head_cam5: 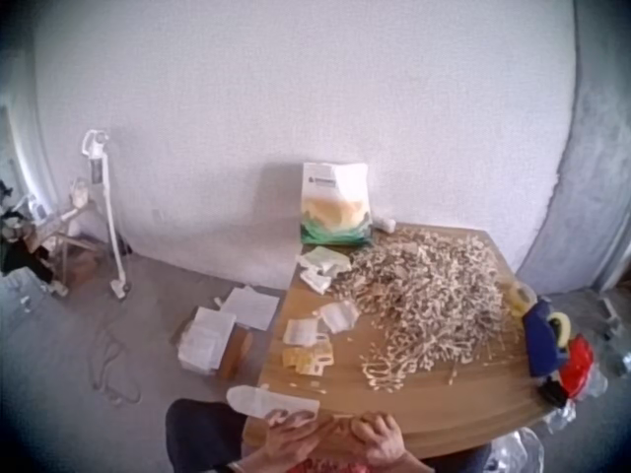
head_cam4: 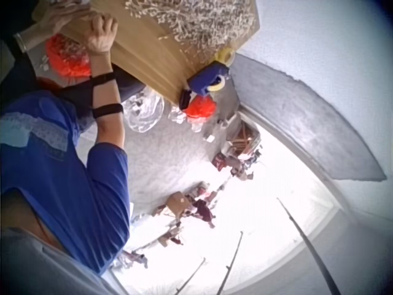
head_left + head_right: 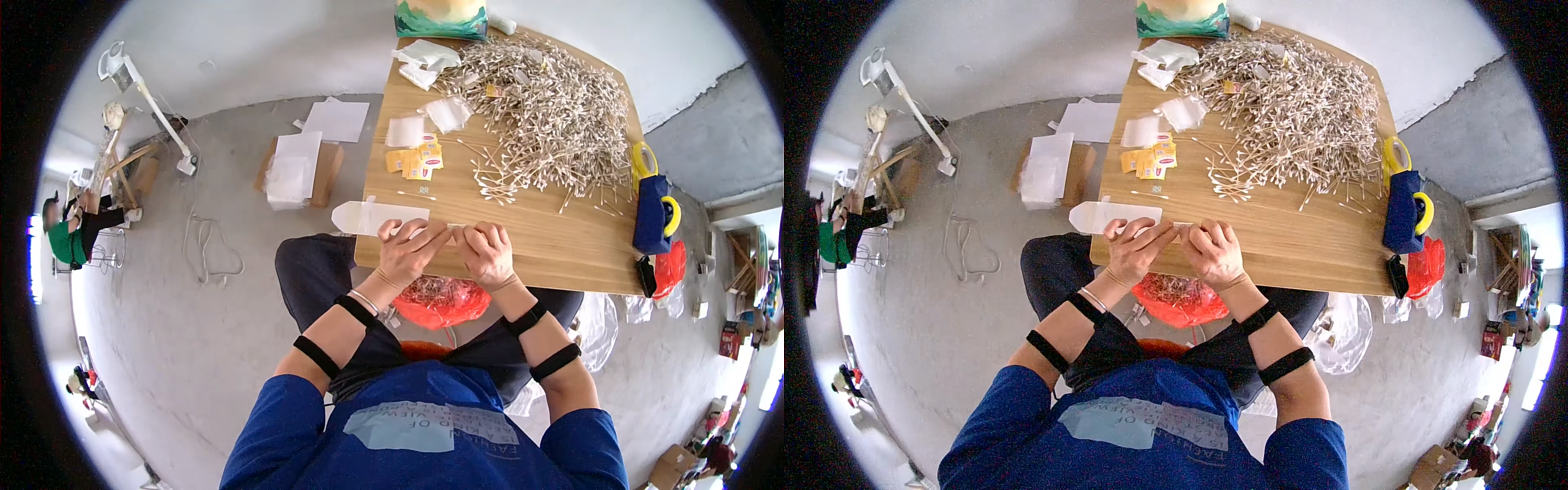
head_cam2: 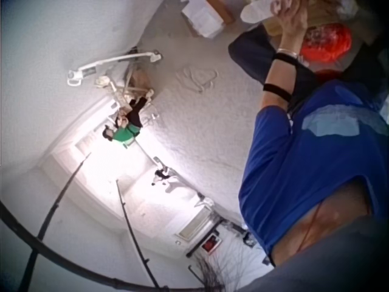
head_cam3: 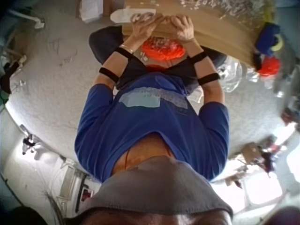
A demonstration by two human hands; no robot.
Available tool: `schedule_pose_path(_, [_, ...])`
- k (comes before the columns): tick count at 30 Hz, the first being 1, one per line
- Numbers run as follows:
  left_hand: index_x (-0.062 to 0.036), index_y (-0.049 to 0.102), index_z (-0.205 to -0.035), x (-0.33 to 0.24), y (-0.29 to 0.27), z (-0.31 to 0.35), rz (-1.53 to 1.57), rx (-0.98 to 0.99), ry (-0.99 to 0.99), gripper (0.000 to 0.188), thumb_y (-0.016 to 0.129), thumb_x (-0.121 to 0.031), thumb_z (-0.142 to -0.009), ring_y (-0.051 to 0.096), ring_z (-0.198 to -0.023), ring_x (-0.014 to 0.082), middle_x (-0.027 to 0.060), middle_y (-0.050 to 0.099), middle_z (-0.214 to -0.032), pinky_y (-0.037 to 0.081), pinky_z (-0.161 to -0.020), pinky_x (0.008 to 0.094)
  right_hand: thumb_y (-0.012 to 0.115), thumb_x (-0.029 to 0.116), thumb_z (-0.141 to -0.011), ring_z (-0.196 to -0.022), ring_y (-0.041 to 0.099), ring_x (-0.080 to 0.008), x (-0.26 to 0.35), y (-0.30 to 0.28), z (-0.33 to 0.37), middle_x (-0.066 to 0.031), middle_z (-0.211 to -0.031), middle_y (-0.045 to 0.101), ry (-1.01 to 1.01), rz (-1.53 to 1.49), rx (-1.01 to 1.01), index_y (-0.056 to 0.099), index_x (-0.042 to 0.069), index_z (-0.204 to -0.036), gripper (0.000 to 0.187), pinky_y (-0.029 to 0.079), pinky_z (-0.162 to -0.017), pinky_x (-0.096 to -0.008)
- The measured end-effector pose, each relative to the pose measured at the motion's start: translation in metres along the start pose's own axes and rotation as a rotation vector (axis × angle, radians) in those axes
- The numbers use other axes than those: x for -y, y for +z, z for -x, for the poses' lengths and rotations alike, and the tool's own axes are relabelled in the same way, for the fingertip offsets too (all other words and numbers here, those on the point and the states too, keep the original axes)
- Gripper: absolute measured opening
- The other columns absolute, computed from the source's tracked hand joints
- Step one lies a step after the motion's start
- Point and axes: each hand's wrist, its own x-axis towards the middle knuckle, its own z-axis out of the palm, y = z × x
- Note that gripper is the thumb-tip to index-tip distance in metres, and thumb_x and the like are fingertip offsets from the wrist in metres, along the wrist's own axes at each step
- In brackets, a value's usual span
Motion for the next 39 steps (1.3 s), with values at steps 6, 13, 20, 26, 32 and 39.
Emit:
schedule_pose_path(6, [-0.0185, 0.073, -0.096, 0.001, -0.002, -0.013, 0.223, 0.007, -0.067, 0.023, 0.069, -0.020, -0.074, 0.057, -0.093, 0.0125, -0.0083, 0.067, -0.101, 0.032, -0.092, 0.0355, 0.066, 0.013, -0.072, -0.094, 0.053, -0.0266, -0.005, -0.004, -0.002, -0.0044, -0.093, 0.055, 0.135, -0.140, 0.057, 0.065, 0.007, -0.097, 0.026, 0.046, -0.082, -0.0406])
schedule_pose_path(13, [-0.0046, 0.069, -0.095, 0.001, 0.007, -0.029, 0.684, 0.134, -0.403, 0.022, 0.077, -0.014, -0.077, 0.061, -0.090, 0.0263, 0.0095, 0.067, -0.092, 0.047, -0.077, 0.0369, 0.070, 0.008, -0.080, -0.094, 0.050, -0.0357, -0.015, 0.006, -0.013, -0.0144, -0.096, 0.059, 0.579, -0.672, 0.154, 0.062, 0.004, -0.092, 0.016, 0.042, -0.085, -0.0440])
schedule_pose_path(20, [-0.0018, 0.067, -0.096, 0.004, 0.014, -0.025, 1.036, 0.314, -0.726, 0.018, 0.068, -0.017, -0.086, 0.060, -0.081, 0.0158, 0.0069, 0.065, -0.089, 0.048, -0.073, 0.0285, 0.068, 0.008, -0.083, -0.076, 0.057, -0.0156, -0.013, 0.027, -0.002, -0.0079, -0.080, 0.063, 1.013, -1.184, 0.127, 0.065, -0.001, -0.087, 0.010, 0.045, -0.072, -0.0286])
schedule_pose_path(26, [-0.0018, 0.064, -0.096, 0.007, 0.034, -0.010, 1.381, 0.298, -0.902, 0.015, 0.064, -0.015, -0.089, 0.053, -0.075, 0.0052, -0.0008, 0.061, -0.081, 0.044, -0.068, 0.0227, 0.067, 0.004, -0.081, -0.073, 0.056, -0.0092, -0.014, 0.032, 0.002, -0.0018, -0.076, 0.064, 1.164, -1.461, 0.046, 0.066, 0.001, -0.085, 0.006, 0.045, -0.065, -0.0259])
schedule_pose_path(32, [-0.0012, 0.064, -0.095, 0.007, 0.041, -0.017, 1.285, 0.273, -0.891, 0.013, 0.063, -0.012, -0.089, 0.051, -0.073, 0.0047, -0.0023, 0.059, -0.078, 0.043, -0.065, 0.0221, 0.067, 0.002, -0.081, -0.072, 0.056, -0.0083, -0.012, 0.028, -0.007, -0.0017, -0.077, 0.064, 1.176, -1.387, 0.013, 0.065, 0.001, -0.083, 0.003, 0.044, -0.067, -0.0236])
schedule_pose_path(39, [-0.0019, 0.063, -0.093, 0.007, 0.038, -0.007, 1.422, 0.271, -0.908, 0.010, 0.064, -0.011, -0.088, 0.052, -0.073, 0.0047, -0.0024, 0.060, -0.079, 0.043, -0.066, 0.0220, 0.067, 0.002, -0.080, -0.072, 0.056, -0.0085, -0.002, 0.028, 0.002, -0.0022, -0.077, 0.065, 1.263, -1.472, -0.028, 0.066, 0.002, -0.083, 0.003, 0.044, -0.068, -0.0239])
